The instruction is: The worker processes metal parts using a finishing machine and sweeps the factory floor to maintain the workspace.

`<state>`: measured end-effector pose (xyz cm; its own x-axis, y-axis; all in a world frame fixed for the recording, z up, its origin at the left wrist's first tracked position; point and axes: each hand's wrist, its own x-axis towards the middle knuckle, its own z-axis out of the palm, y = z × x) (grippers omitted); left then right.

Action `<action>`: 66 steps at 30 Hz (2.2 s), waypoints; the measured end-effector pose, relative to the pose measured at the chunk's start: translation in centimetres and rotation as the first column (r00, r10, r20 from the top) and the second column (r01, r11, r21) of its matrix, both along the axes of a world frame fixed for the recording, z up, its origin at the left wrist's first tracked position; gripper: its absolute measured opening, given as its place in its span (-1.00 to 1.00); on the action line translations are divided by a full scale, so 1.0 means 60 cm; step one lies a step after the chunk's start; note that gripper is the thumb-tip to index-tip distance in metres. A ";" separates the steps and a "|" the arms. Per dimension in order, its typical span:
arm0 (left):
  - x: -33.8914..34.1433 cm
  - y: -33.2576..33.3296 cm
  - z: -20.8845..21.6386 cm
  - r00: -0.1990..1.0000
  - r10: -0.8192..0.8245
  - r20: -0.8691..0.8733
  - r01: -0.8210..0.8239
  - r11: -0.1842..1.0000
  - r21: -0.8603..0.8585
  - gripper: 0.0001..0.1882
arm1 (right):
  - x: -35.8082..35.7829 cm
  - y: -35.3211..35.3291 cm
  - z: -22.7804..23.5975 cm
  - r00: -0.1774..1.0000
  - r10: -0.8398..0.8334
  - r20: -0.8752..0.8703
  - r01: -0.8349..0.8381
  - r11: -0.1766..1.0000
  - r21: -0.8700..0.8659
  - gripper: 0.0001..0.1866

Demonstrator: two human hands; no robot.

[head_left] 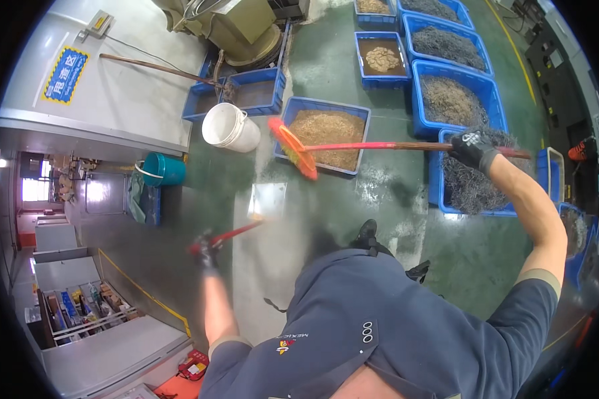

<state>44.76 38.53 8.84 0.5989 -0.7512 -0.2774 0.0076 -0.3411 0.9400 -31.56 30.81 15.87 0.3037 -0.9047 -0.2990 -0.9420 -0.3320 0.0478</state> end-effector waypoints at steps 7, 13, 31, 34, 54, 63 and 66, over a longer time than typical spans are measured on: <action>-0.023 -0.019 0.032 0.998 -0.060 -0.031 0.061 0.998 0.023 -0.72 | -0.044 -0.006 0.000 0.994 -0.073 -0.083 0.075 0.997 0.025 -0.71; -0.056 -0.037 0.140 0.994 -0.106 0.036 0.104 0.994 0.032 -0.68 | -0.075 0.053 0.032 0.961 -0.271 0.055 0.263 0.957 0.125 -0.74; -0.297 -0.458 0.176 0.954 -0.292 -0.072 0.273 0.940 -0.204 -0.63 | 0.016 -0.011 -0.182 0.468 -0.792 0.392 0.745 0.592 0.308 -0.66; -0.376 -0.576 0.154 0.934 -0.351 -0.061 0.333 0.922 -0.199 -0.62 | -0.073 -0.033 -0.294 0.571 -0.686 0.452 0.735 0.672 0.091 -0.68; -0.807 -1.194 0.244 0.919 -0.392 0.051 0.385 0.861 -0.332 -0.80 | -0.398 -0.667 -0.269 0.261 -0.717 0.646 0.790 0.543 0.285 -0.60; -0.857 -1.459 0.084 0.843 -0.530 0.093 0.534 0.803 -0.265 -0.73 | -0.385 -0.846 -0.254 0.058 -0.886 0.460 0.755 0.340 0.560 -0.60; -0.868 -1.575 -0.018 0.825 -0.554 0.113 0.563 0.787 -0.252 -0.84 | -0.383 -0.895 -0.310 0.158 -0.845 0.511 0.797 0.415 0.439 -0.63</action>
<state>-7.34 -55.98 7.74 0.0564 -0.9984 -0.0092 -0.1379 -0.0169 0.9903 -54.53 -22.86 -2.76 -0.4987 -0.7326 -0.4633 -0.4416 0.6747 -0.5915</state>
